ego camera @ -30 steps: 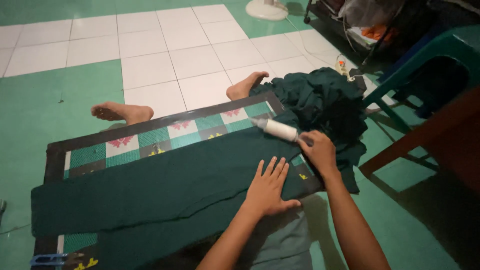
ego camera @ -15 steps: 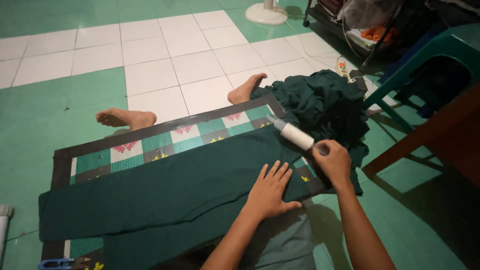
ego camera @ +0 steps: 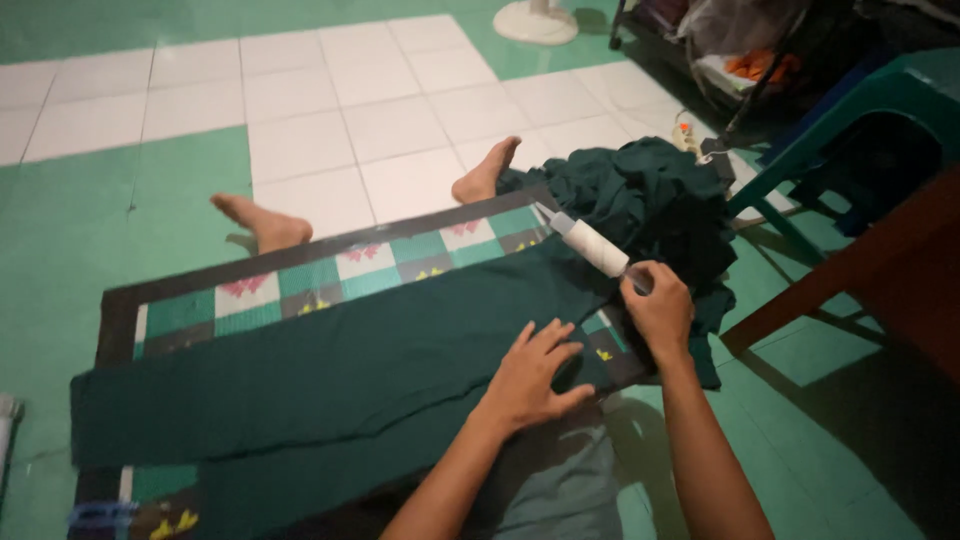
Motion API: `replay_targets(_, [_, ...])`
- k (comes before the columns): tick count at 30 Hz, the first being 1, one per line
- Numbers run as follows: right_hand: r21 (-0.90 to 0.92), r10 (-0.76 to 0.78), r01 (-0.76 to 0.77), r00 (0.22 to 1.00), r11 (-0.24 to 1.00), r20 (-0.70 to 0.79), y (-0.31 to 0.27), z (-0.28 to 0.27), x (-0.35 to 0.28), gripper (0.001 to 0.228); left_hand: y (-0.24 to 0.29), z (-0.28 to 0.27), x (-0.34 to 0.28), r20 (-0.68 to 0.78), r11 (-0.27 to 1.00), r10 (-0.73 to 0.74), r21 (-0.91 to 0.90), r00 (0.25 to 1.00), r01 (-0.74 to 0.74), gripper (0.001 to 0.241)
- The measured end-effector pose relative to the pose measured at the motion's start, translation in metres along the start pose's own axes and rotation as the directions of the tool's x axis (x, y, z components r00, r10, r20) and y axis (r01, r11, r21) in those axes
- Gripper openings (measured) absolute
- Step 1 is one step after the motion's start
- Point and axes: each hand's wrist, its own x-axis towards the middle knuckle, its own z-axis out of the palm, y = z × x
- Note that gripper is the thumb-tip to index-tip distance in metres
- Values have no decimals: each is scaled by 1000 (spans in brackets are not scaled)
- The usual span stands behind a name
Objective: Using a lint roller to remove debris from a green t-shirt on a flat surface
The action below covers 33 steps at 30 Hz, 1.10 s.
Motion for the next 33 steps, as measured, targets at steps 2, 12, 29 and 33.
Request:
replay_targets(2, [175,-236,236,972,956,-19,-7,0,-3,17,-7,8,0,-144,994,19,107,989,-3,57])
replay_targets(12, [304,-536,452,782,839,316,-53,34,-24,19,5,6,-65,-33,842,-322,447,946,302,114])
replay_targets(29, [107,-242,223,768,969,593,-58,10,4,32,-50,-169,-200,-201,801,-366,429,909,418,32])
replay_targets(33, [151,-251,202,730,968,635,-40,20,6,36,-98,-208,-256,-170,709,-466,516,868,481,39])
